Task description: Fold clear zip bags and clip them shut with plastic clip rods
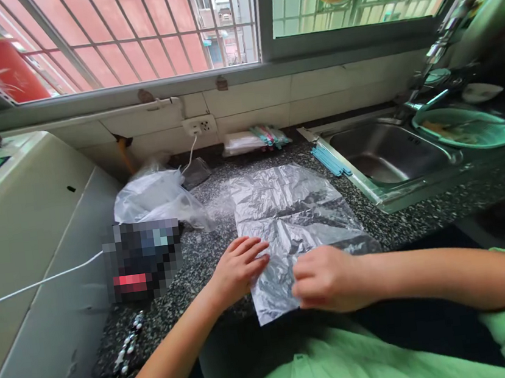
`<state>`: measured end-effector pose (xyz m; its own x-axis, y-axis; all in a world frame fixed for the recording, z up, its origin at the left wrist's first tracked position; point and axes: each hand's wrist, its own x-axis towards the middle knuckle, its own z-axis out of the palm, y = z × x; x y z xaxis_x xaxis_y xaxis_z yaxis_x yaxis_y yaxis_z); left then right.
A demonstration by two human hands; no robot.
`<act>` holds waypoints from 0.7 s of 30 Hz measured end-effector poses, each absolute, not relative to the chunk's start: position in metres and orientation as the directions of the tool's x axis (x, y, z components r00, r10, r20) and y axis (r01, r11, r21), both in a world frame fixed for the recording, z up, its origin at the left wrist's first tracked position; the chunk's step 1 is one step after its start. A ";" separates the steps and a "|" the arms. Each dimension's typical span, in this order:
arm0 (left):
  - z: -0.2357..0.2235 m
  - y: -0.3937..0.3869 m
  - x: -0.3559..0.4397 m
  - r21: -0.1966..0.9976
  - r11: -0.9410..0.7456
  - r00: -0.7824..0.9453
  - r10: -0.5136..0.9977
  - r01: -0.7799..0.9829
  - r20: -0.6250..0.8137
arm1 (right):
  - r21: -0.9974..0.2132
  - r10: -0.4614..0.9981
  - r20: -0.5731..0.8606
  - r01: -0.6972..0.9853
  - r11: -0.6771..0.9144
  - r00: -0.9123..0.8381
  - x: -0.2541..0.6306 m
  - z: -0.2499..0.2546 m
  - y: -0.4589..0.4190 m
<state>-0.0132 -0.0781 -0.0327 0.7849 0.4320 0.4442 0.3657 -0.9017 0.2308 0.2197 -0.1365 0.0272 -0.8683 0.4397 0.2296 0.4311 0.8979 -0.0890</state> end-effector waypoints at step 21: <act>-0.022 -0.088 -0.037 0.848 -0.395 0.605 0.788 0.354 0.115 | 0.088 0.957 0.119 0.963 0.255 -0.264 0.348 -0.017 -0.018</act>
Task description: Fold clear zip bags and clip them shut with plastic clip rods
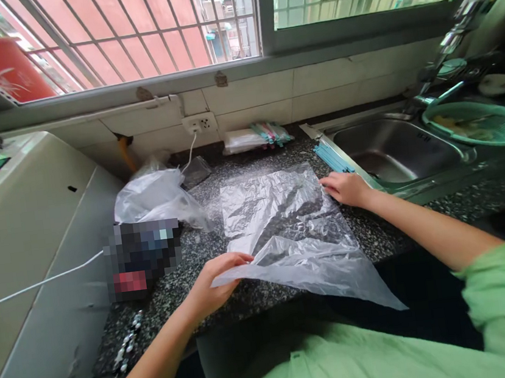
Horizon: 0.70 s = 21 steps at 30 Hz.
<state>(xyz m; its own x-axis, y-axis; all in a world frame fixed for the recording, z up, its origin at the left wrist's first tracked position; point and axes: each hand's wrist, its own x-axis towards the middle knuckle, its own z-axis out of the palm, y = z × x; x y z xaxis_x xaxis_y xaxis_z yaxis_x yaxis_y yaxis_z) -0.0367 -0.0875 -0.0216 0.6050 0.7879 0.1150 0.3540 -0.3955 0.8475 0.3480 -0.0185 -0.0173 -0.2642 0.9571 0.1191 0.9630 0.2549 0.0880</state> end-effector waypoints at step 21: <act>0.014 -0.061 -0.027 0.981 0.165 0.178 0.973 -0.099 -0.146 | -0.157 0.741 0.296 0.735 0.660 -0.602 0.341 -0.040 -0.104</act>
